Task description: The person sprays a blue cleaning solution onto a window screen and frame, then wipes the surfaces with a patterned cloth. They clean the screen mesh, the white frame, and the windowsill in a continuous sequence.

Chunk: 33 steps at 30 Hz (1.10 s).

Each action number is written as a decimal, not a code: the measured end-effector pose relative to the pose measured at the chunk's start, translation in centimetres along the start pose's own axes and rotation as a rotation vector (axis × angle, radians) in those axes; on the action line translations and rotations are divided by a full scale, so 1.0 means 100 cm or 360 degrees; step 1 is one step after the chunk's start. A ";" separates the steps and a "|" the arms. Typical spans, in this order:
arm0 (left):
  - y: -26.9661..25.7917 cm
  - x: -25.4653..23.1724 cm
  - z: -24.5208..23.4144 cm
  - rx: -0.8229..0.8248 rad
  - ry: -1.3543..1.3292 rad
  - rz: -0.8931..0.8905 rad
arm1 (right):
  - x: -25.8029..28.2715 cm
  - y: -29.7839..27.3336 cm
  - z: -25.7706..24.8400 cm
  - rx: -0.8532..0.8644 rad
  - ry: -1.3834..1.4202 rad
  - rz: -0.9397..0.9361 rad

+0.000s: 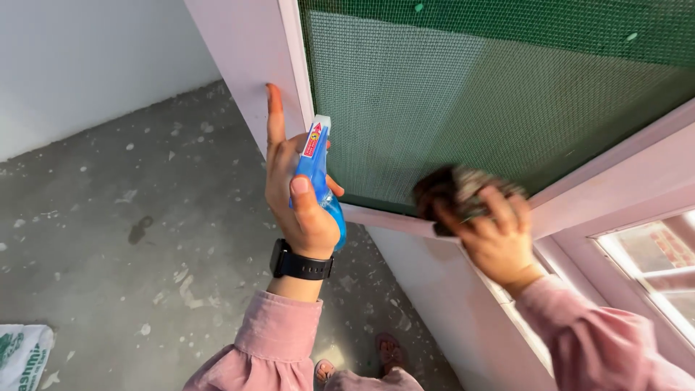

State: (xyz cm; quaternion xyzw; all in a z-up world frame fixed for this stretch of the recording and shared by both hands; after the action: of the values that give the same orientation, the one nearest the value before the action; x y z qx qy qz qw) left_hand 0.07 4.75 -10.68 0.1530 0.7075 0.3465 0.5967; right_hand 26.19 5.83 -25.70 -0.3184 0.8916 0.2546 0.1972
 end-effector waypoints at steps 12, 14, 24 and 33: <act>-0.002 -0.005 0.001 0.0028 0.0060 -0.0103 | -0.091 0.097 -0.185 -0.0867 0.0513 0.0844; -0.002 -0.008 0.000 0.0014 0.0076 -0.0097 | -0.080 0.090 -0.177 -0.1069 0.0435 0.0741; -0.010 0.012 -0.004 -0.0008 -0.0039 -0.0079 | 0.014 -0.001 -0.020 -0.0757 0.0034 0.0286; -0.011 0.010 -0.005 0.0016 -0.0080 -0.0120 | -0.027 0.014 -0.070 -0.0680 0.0131 0.0671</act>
State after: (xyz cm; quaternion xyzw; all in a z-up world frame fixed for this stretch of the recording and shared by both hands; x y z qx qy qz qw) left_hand -0.43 4.46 -12.09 0.1379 0.6992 0.3161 0.6262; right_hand 25.86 3.96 -18.26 -0.1705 0.8716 0.4585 0.0323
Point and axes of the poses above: each hand's wrist, its own y-axis towards the middle knuckle, its own z-axis out of the palm, x = y × z, the point moved 8 cm from there along y, towards the middle knuckle, and after that the axes turned 13 degrees about x, right-handed, at the moved point
